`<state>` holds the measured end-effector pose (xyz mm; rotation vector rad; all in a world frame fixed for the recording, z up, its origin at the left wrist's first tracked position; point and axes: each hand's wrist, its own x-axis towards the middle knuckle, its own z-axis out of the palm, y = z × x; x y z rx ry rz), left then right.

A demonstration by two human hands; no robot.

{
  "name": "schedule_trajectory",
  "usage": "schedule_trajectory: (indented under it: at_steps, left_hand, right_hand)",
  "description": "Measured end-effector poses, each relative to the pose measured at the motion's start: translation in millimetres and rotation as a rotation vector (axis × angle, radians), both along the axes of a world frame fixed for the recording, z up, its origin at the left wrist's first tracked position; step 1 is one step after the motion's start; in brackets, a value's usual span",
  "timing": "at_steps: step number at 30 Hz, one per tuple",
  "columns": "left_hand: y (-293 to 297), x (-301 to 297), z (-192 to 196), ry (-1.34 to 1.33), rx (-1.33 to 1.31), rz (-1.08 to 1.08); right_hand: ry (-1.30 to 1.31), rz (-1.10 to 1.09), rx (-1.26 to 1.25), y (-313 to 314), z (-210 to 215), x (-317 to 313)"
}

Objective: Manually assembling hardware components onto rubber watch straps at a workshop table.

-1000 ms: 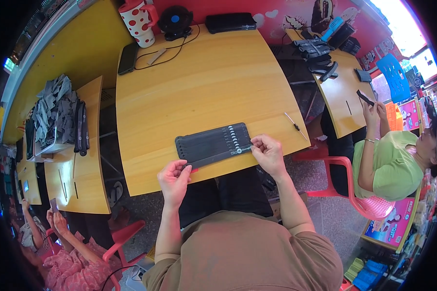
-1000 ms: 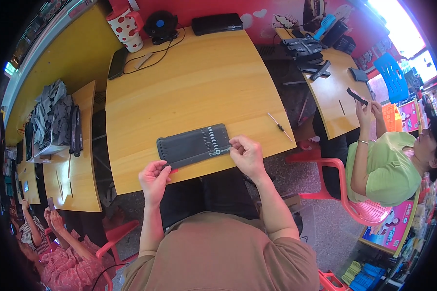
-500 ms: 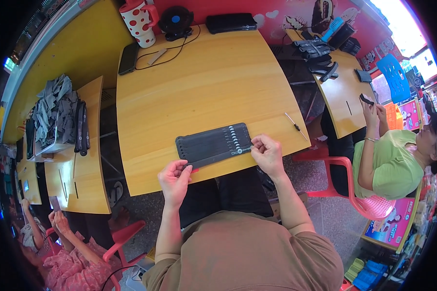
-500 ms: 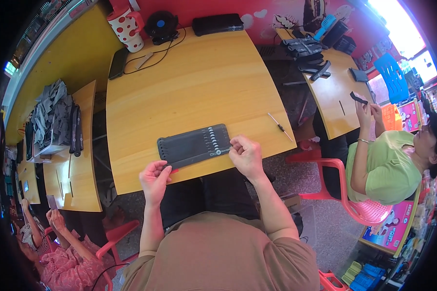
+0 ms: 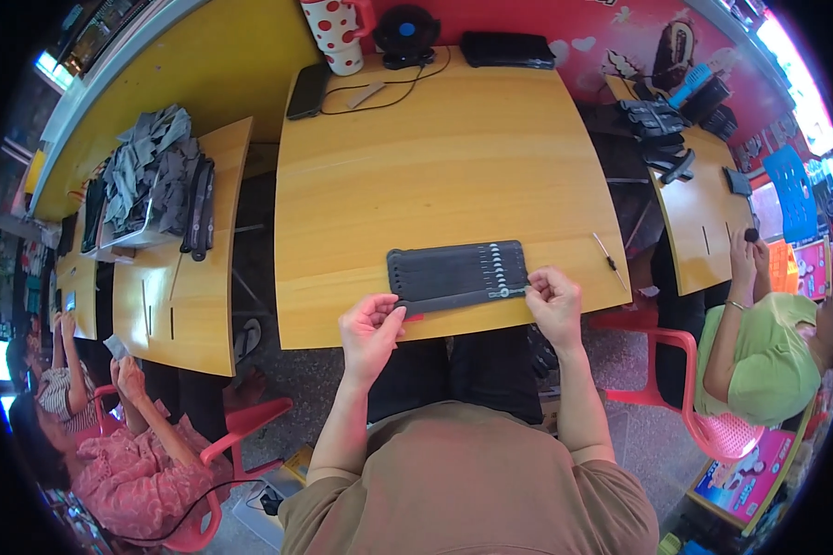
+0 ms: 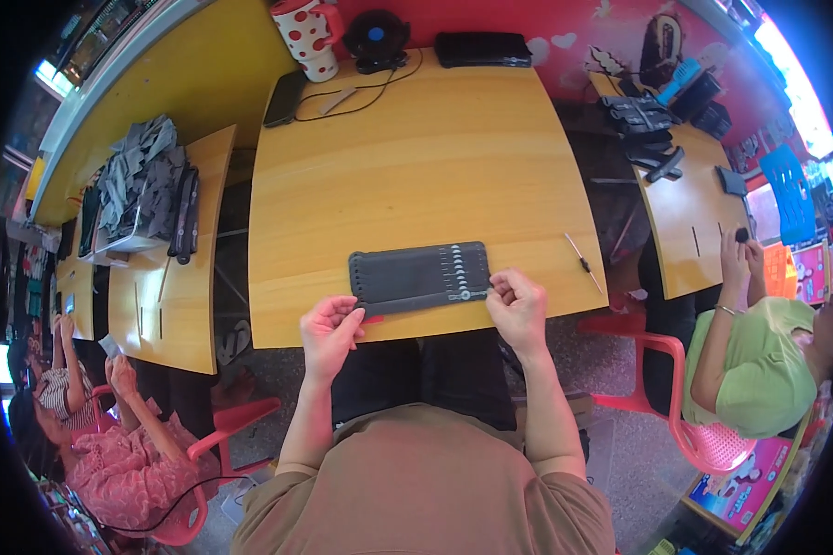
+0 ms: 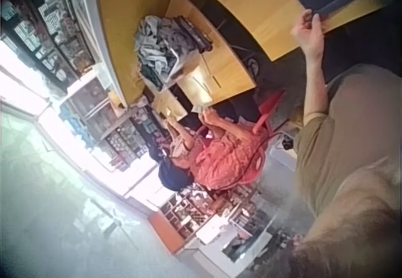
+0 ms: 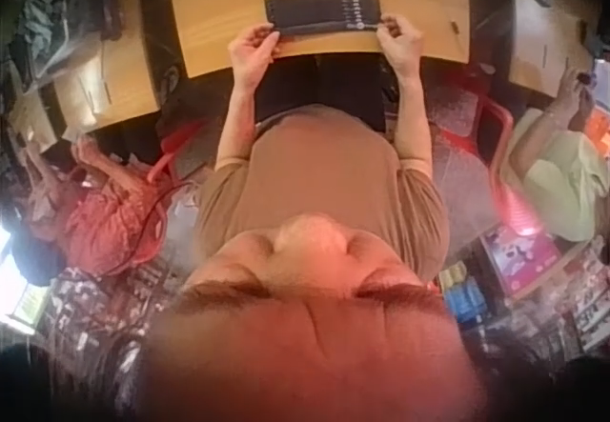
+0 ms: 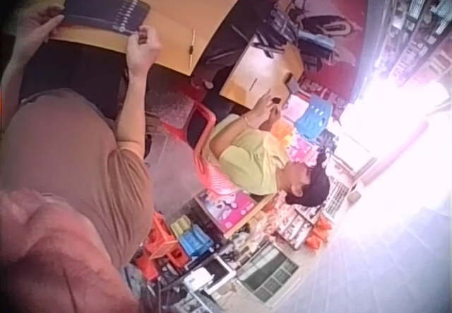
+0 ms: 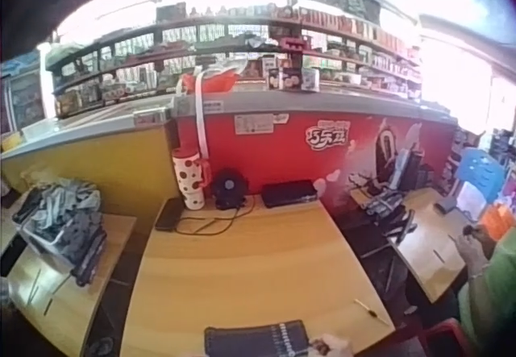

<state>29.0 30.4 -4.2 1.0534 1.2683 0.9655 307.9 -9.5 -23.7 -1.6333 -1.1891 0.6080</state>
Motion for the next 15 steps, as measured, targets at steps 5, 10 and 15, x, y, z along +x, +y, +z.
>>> schedule_trajectory:
  at_steps: [5, 10, 15]
  left_hand:
    - [-6.3, 2.5, -6.7, 0.081, 0.106, 0.053]
    - [-4.6, 6.5, -5.3, 0.213, 0.236, 0.082]
    - [-2.8, 5.1, -4.1, 0.192, 0.189, 0.072]
  right_hand:
    - [-0.001, 0.007, -0.008, -0.2, 1.9, -0.6]
    - [0.031, 0.016, -0.026, -0.4, 4.3, -2.1]
    - [0.023, 0.013, -0.029, 0.1, 3.0, -1.2]
